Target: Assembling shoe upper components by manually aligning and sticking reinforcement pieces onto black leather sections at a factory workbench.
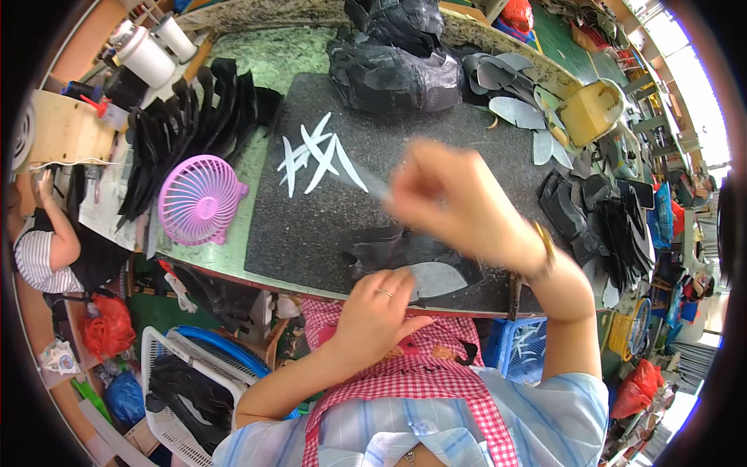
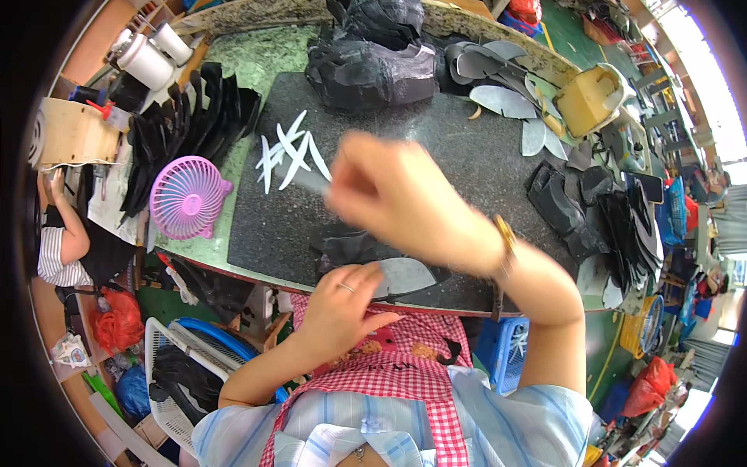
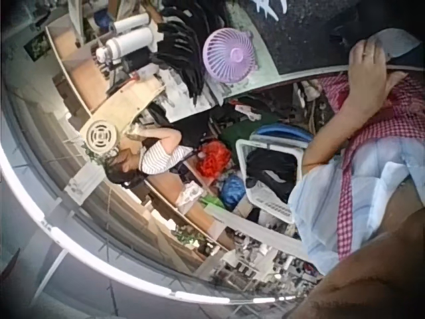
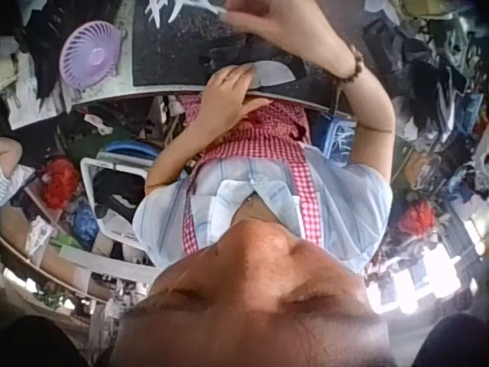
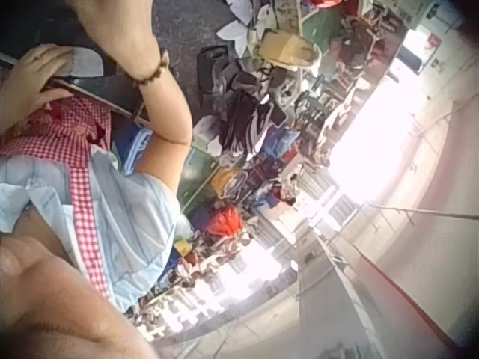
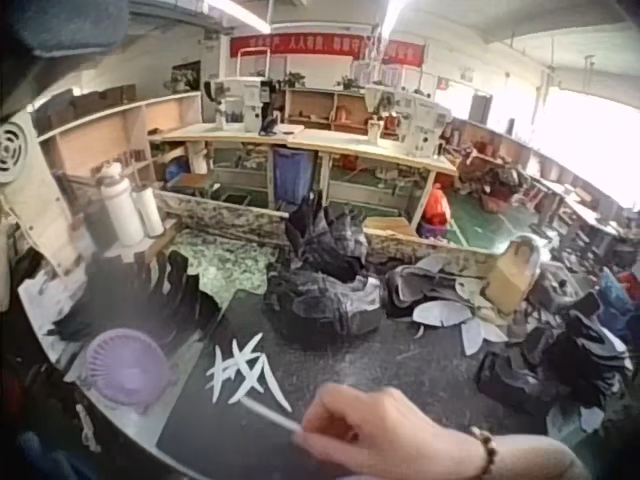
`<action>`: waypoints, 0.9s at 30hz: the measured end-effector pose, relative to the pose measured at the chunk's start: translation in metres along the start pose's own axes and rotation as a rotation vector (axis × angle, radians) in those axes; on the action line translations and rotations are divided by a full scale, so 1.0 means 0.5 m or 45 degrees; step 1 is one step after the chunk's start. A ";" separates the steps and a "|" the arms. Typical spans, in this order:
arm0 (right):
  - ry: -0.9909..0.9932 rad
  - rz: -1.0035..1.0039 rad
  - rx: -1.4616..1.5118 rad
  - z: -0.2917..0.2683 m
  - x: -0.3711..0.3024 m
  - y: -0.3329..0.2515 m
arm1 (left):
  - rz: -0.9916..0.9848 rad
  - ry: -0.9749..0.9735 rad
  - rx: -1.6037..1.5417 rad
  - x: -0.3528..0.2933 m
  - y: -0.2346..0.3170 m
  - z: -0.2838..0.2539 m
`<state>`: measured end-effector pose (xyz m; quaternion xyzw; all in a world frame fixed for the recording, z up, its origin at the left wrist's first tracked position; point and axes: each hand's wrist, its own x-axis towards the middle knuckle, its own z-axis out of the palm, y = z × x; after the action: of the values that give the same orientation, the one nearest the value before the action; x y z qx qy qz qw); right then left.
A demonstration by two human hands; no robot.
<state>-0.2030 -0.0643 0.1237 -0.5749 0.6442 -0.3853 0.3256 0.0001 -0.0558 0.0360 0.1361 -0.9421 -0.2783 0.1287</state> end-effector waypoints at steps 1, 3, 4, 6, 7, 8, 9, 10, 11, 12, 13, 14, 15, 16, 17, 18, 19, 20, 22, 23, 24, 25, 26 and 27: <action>-0.064 -0.014 0.053 0.002 -0.061 0.001 | -0.162 -0.014 -0.244 0.008 -0.008 -0.014; -0.181 -0.082 -0.024 0.014 -0.151 0.040 | -0.438 0.158 -0.701 0.010 -0.022 -0.007; -0.200 -0.036 -0.019 0.022 -0.185 0.058 | -0.504 0.221 -1.009 0.008 -0.028 -0.001; -0.144 -0.134 -0.086 0.030 -0.212 0.102 | -0.638 0.203 -1.208 0.004 -0.046 0.003; -0.149 -0.119 -0.083 0.030 -0.216 0.110 | -0.647 0.195 -1.219 0.002 -0.050 0.005; -0.137 -0.153 -0.101 0.028 -0.216 0.117 | -0.603 0.210 -1.133 0.000 -0.051 0.008; -0.120 -0.196 -0.117 0.027 -0.213 0.123 | -0.554 0.227 -1.040 0.002 -0.055 0.009; -0.116 -0.192 -0.111 0.028 -0.215 0.123 | -0.557 0.219 -1.038 0.005 -0.052 0.009; -0.100 -0.051 -0.126 0.028 -0.218 0.120 | -0.579 0.288 -0.935 0.011 -0.045 0.009; -0.085 0.088 -0.141 0.027 -0.220 0.120 | -0.598 0.357 -0.830 0.018 -0.039 0.010; -0.077 0.091 -0.136 0.030 -0.220 0.124 | -0.596 0.348 -0.827 0.022 -0.038 0.015; -0.046 0.071 -0.187 0.034 -0.220 0.129 | -0.552 0.385 -0.718 0.025 -0.037 0.021; -0.015 0.052 -0.236 0.039 -0.220 0.133 | -0.508 0.420 -0.609 0.026 -0.037 0.026; -0.007 0.059 -0.230 0.041 -0.220 0.134 | -0.505 0.409 -0.608 0.027 -0.036 0.031; -0.002 0.088 -0.235 0.043 -0.220 0.136 | -0.503 0.430 -0.567 0.027 -0.035 0.036; 0.002 0.117 -0.238 0.045 -0.219 0.138 | -0.500 0.451 -0.526 0.028 -0.035 0.039; 0.010 0.125 -0.232 0.044 -0.217 0.140 | -0.496 0.439 -0.526 0.029 -0.035 0.040; -0.003 0.148 -0.213 0.043 -0.214 0.141 | -0.484 0.442 -0.467 0.030 -0.036 0.041; -0.010 0.179 -0.192 0.041 -0.210 0.145 | -0.468 0.435 -0.412 0.033 -0.036 0.044; -0.019 0.169 -0.191 0.042 -0.209 0.148 | -0.442 0.438 -0.346 0.035 -0.036 0.046; -0.031 0.157 -0.189 0.043 -0.209 0.150 | -0.418 0.442 -0.279 0.036 -0.034 0.048; -0.028 0.164 -0.185 0.044 -0.209 0.152 | -0.417 0.434 -0.282 0.038 -0.030 0.048; -0.040 0.134 -0.278 0.047 -0.208 0.154 | -0.387 0.398 -0.153 0.039 -0.024 0.045; -0.052 0.104 -0.369 0.051 -0.207 0.154 | -0.356 0.359 -0.024 0.036 -0.020 0.043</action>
<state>-0.2054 0.0384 0.0418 -0.5969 0.7091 -0.2630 0.2678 -0.0218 -0.0595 0.0159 0.3021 -0.8840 -0.2806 0.2206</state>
